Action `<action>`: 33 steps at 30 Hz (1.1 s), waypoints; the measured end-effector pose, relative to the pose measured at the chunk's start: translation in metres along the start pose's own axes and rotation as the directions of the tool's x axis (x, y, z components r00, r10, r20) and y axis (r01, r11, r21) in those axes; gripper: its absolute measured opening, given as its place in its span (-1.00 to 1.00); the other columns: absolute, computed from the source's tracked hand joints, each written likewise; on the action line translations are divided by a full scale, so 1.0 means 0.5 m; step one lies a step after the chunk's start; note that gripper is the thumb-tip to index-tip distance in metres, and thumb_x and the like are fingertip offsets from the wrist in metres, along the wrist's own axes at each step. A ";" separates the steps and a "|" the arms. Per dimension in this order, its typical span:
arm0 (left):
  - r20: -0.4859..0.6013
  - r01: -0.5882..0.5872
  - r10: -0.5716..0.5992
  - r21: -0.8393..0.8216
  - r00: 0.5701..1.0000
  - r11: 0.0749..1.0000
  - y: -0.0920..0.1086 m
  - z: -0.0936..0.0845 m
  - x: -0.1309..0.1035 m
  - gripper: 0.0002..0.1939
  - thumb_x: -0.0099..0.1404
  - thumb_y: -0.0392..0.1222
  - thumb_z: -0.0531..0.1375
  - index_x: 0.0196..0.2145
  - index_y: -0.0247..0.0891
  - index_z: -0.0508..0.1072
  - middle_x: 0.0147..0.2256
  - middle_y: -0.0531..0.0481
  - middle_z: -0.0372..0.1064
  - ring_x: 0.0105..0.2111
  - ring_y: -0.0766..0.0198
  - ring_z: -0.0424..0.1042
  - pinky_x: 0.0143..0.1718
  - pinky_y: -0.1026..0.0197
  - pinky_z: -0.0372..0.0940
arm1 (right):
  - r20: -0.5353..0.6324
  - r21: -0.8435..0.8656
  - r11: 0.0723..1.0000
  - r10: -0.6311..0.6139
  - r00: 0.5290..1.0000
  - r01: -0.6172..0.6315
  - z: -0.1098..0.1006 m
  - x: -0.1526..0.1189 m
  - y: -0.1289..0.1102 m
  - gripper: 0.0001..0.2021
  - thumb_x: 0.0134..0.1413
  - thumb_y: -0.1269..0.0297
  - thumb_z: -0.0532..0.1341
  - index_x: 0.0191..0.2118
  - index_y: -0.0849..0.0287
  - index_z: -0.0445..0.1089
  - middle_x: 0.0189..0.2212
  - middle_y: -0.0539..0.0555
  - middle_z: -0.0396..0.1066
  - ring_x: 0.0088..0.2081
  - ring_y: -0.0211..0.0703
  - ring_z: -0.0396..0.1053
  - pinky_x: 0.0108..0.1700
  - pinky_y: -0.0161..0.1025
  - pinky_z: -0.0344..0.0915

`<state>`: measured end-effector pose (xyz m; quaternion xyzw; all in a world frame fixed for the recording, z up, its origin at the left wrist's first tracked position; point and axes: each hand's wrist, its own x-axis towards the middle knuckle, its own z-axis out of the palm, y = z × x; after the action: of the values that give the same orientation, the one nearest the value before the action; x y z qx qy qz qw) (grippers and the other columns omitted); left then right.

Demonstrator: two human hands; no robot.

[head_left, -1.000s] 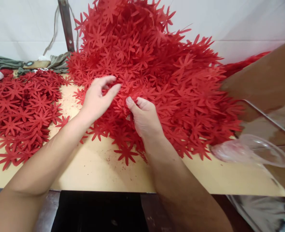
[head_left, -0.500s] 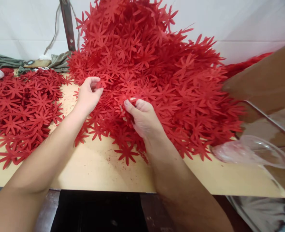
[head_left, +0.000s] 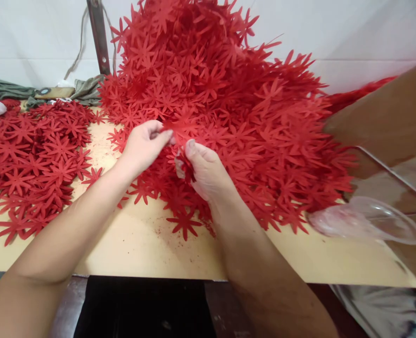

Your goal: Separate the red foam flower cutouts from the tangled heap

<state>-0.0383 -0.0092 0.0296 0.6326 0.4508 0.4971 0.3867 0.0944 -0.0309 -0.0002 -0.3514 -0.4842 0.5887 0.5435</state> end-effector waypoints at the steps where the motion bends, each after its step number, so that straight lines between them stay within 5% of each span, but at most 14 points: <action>1: -0.046 0.014 -0.015 -0.032 0.999 0.999 -0.008 -0.007 0.006 -0.90 0.20 -0.30 0.10 -0.48 -0.28 0.29 -0.52 0.06 0.36 -0.43 0.40 0.36 -0.23 0.26 0.33 | 0.042 0.016 1.000 0.014 0.999 -0.014 0.001 -0.002 -0.001 -0.60 -0.26 -0.08 0.36 -0.50 0.13 0.27 -0.61 -0.14 0.22 -0.59 -0.44 0.15 -0.50 -0.39 0.18; 3: -0.121 0.016 -0.019 -0.029 0.992 0.999 -0.029 -0.022 0.019 -0.98 0.19 -0.31 0.10 -0.40 -0.27 0.29 -0.43 0.04 0.40 -0.35 0.35 0.40 -0.14 0.19 0.34 | 0.128 0.027 0.999 0.034 0.991 -0.038 0.001 -0.004 -0.002 -0.62 -0.33 0.04 0.43 -0.40 0.11 0.33 -0.51 -0.12 0.32 -0.48 -0.40 0.27 -0.35 -0.36 0.29; 5: -0.205 -0.008 0.023 0.074 0.979 0.997 -0.051 -0.035 0.030 -0.83 0.12 -0.32 0.16 -0.28 -0.27 0.30 -0.27 -0.02 0.41 -0.18 0.27 0.40 0.00 0.09 0.30 | 0.153 0.020 1.000 0.015 0.988 -0.018 -0.001 -0.002 0.002 -0.60 -0.36 0.08 0.44 -0.35 0.10 0.35 -0.47 -0.10 0.37 -0.41 -0.33 0.34 -0.25 -0.29 0.33; 8: -0.292 -0.080 0.172 0.303 0.941 0.950 -0.072 -0.047 0.038 -0.59 0.00 -0.33 0.26 -0.15 -0.24 0.33 0.00 -0.12 0.29 0.13 0.07 0.21 0.23 -0.04 0.04 | 0.032 -0.024 0.999 -0.025 0.999 0.026 -0.007 0.005 0.009 -0.65 -0.28 0.01 0.39 -0.45 0.11 0.33 -0.56 -0.09 0.33 -0.45 -0.31 0.32 -0.31 -0.27 0.33; 11: -0.262 -0.167 0.292 0.410 0.920 0.896 -0.054 -0.043 0.029 -0.55 0.00 -0.30 0.28 -0.11 -0.19 0.37 0.10 -0.12 0.18 0.25 -0.01 0.02 0.28 -0.05 -0.10 | -0.085 -0.054 0.999 -0.004 0.996 -0.001 -0.010 0.010 0.012 -0.62 -0.26 -0.07 0.36 -0.52 0.13 0.30 -0.63 -0.10 0.27 -0.57 -0.36 0.22 -0.49 -0.34 0.25; 14: -0.086 -0.218 0.265 0.361 0.960 0.907 -0.012 -0.020 0.006 -0.77 0.10 -0.19 0.23 -0.23 -0.22 0.44 -0.08 -0.07 0.35 0.11 0.07 0.23 0.20 0.02 0.07 | -0.119 -0.040 0.999 0.011 0.993 -0.015 -0.007 0.010 0.009 -0.58 -0.33 -0.10 0.37 -0.55 0.14 0.29 -0.68 -0.12 0.22 -0.64 -0.41 0.14 -0.59 -0.39 0.18; 18: 0.176 -0.149 0.112 0.218 0.978 0.964 0.018 0.008 -0.017 -0.83 0.15 -0.11 0.20 -0.41 -0.28 0.44 -0.41 0.03 0.43 -0.34 0.31 0.39 -0.17 0.21 0.31 | -0.082 0.015 1.000 -0.011 0.997 0.013 -0.004 0.007 0.004 -0.61 -0.40 -0.05 0.42 -0.53 0.12 0.34 -0.65 -0.13 0.26 -0.60 -0.41 0.18 -0.53 -0.40 0.24; 24: -0.089 -0.048 0.052 0.042 0.995 0.998 -0.022 -0.017 0.013 -0.84 0.22 -0.16 0.15 -0.46 -0.26 0.29 -0.51 0.06 0.33 -0.42 0.37 0.35 -0.28 0.27 0.27 | 0.073 0.058 0.994 0.093 0.993 -0.097 -0.001 -0.002 -0.009 -0.64 -0.43 0.09 0.46 -0.45 0.11 0.39 -0.59 -0.15 0.30 -0.54 -0.45 0.20 -0.45 -0.42 0.25; 27: -0.168 -0.048 0.062 0.085 0.984 0.995 -0.057 -0.039 0.035 -0.93 0.21 -0.23 0.14 -0.35 -0.25 0.28 -0.38 0.01 0.36 -0.30 0.33 0.39 -0.18 0.22 0.30 | 0.022 0.056 0.996 0.066 0.998 -0.067 -0.003 0.001 -0.005 -0.64 -0.47 0.14 0.48 -0.48 0.15 0.40 -0.58 -0.15 0.31 -0.53 -0.47 0.21 -0.42 -0.44 0.23; 29: -0.211 -0.085 0.130 0.209 0.969 0.974 -0.070 -0.045 0.041 -0.80 0.14 -0.27 0.19 -0.24 -0.24 0.30 -0.21 -0.03 0.36 -0.15 0.27 0.37 -0.06 0.16 0.28 | -0.040 0.045 0.999 0.032 0.999 -0.030 -0.005 0.005 0.000 -0.65 -0.45 0.11 0.47 -0.53 0.17 0.38 -0.60 -0.14 0.31 -0.53 -0.47 0.21 -0.42 -0.44 0.22; 33: -0.157 -0.197 0.259 0.328 0.953 0.924 -0.047 -0.029 0.024 -0.74 0.12 -0.16 0.23 -0.22 -0.25 0.37 -0.11 -0.06 0.35 -0.02 0.20 0.31 0.03 0.13 0.22 | -0.107 -0.031 1.000 -0.006 0.994 0.003 -0.008 0.008 0.003 -0.63 -0.33 0.00 0.40 -0.59 0.17 0.31 -0.67 -0.13 0.26 -0.60 -0.44 0.16 -0.50 -0.39 0.18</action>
<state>-0.0556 0.0096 0.0139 0.6811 0.4817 0.5226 0.1758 0.0971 -0.0260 -0.0023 -0.3896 -0.4642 0.5606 0.5644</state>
